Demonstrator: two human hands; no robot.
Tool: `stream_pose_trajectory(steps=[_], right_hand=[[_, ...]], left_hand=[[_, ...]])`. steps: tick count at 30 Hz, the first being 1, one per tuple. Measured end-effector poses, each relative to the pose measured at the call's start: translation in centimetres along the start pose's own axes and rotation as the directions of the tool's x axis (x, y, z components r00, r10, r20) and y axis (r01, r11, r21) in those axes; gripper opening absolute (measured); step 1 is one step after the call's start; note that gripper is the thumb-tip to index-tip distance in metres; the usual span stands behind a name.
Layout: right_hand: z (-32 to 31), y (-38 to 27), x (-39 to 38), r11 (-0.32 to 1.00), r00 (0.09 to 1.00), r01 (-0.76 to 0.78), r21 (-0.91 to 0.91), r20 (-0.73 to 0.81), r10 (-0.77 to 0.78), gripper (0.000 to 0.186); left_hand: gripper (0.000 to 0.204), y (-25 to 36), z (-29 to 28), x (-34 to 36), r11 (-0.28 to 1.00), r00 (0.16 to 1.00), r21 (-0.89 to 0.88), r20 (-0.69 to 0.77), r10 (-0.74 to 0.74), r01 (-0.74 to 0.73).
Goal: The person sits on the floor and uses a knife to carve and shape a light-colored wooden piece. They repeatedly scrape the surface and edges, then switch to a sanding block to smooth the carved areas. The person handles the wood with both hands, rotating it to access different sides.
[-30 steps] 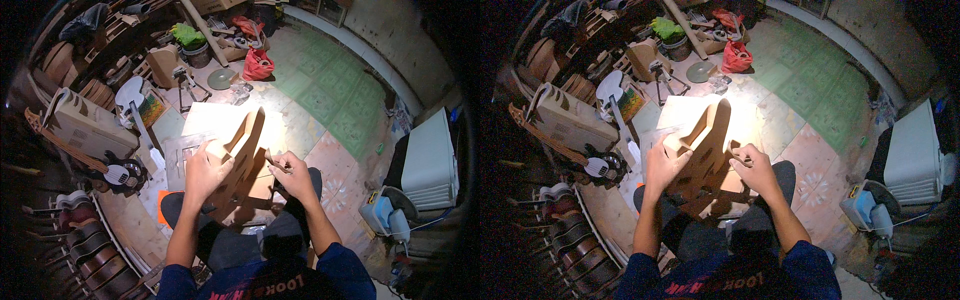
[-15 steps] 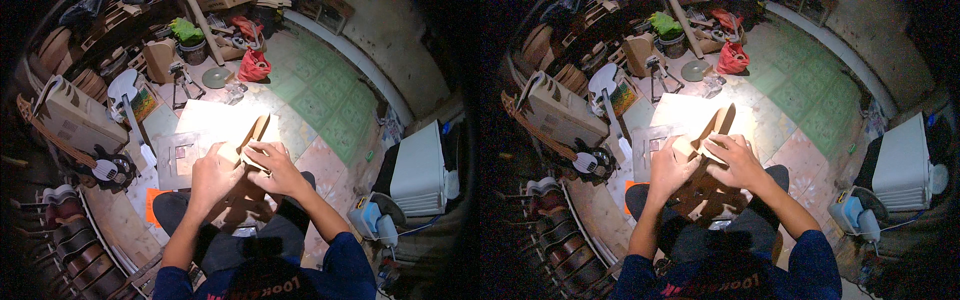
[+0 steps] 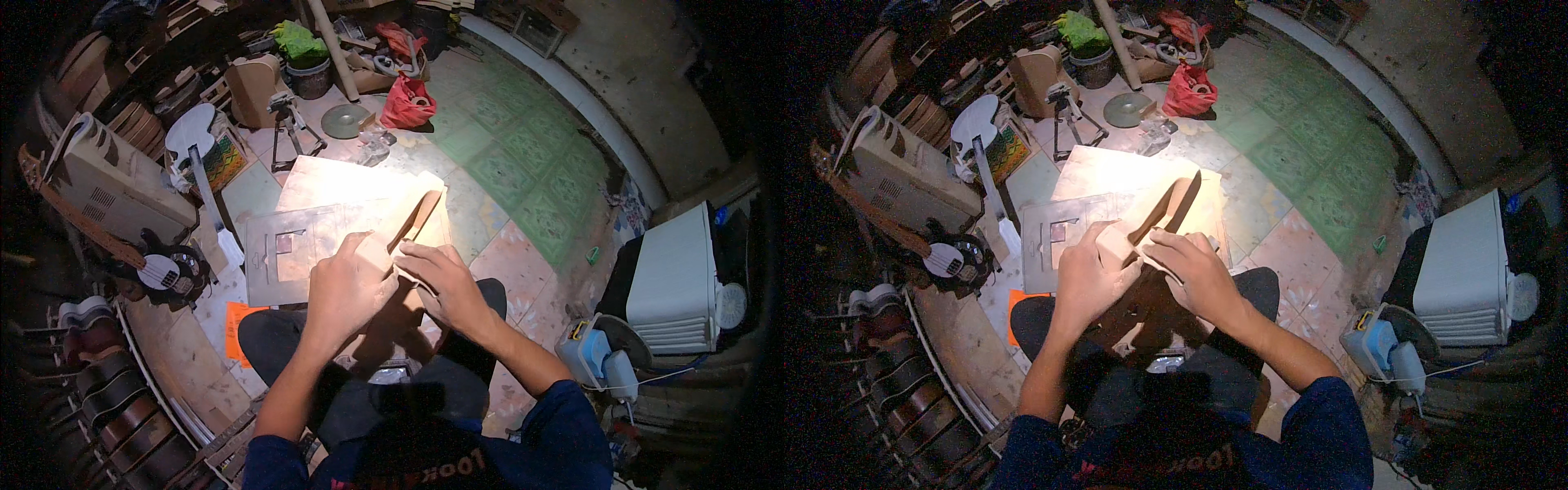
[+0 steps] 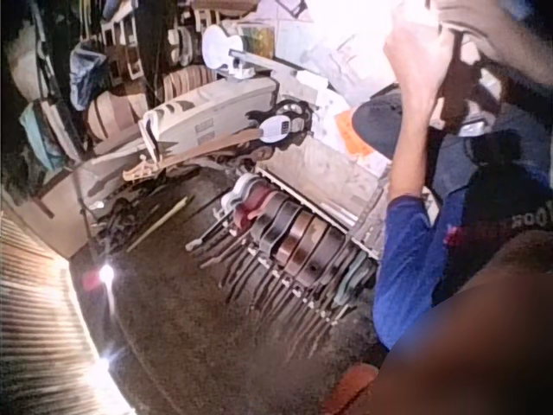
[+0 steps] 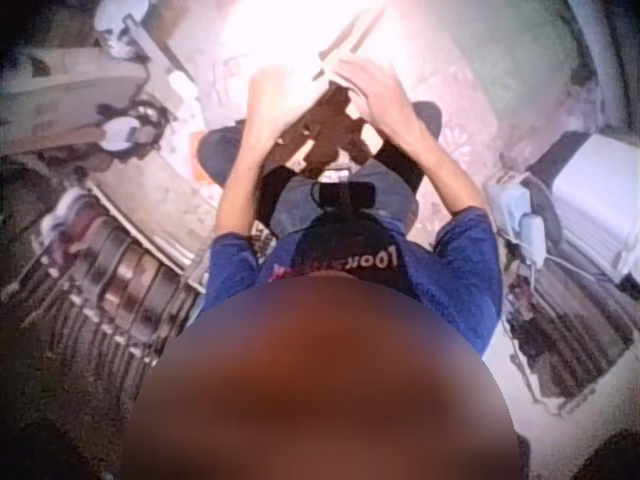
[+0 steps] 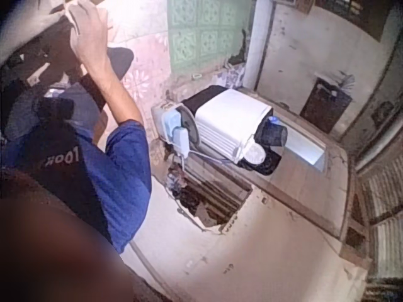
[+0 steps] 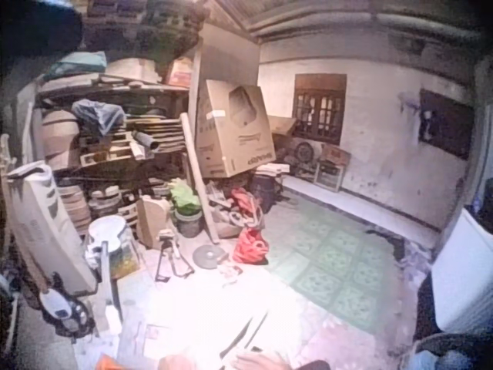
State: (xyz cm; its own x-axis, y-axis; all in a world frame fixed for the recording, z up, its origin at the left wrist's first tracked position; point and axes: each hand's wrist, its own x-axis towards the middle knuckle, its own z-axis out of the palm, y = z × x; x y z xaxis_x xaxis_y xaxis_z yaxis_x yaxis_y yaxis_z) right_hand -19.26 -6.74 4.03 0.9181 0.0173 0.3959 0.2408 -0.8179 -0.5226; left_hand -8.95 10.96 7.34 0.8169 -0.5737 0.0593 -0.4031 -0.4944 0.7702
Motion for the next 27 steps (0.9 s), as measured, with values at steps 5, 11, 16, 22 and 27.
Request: stream_pose_trajectory(steps=[5,11,16,22,27], right_hand=[[0.6,1.5,0.3,0.988,0.999,-0.006,-0.157,-0.042,-0.001,0.058],[1.7,1.9,-0.5,0.997,0.989,0.052,-0.049,-0.134,-0.058,0.050],[2.4,0.7,-0.9,0.998,0.984,0.060,-0.035,-0.166,-0.065,0.052],[2.2,1.6,-0.6,0.993,0.986,0.040,-0.108,-0.157,-0.056,0.053],[1.5,2.8,-0.6,0.991,0.988,0.061,-0.122,-0.134,-0.077,0.052]], left_hand=[[0.057,-0.1,0.2,-0.2,0.999,0.999,-0.017,-0.010,0.032,-0.033],[0.057,-0.5,0.1,-0.4,0.997,0.998,-0.042,-0.003,0.061,-0.061],[0.057,-0.6,0.1,-0.5,0.997,0.998,-0.058,-0.006,0.059,-0.059],[0.059,-0.1,-0.1,-0.4,0.999,0.999,0.002,-0.002,0.037,-0.037],[0.059,-0.6,0.3,-0.8,0.998,0.998,-0.003,-0.015,0.069,-0.069]])
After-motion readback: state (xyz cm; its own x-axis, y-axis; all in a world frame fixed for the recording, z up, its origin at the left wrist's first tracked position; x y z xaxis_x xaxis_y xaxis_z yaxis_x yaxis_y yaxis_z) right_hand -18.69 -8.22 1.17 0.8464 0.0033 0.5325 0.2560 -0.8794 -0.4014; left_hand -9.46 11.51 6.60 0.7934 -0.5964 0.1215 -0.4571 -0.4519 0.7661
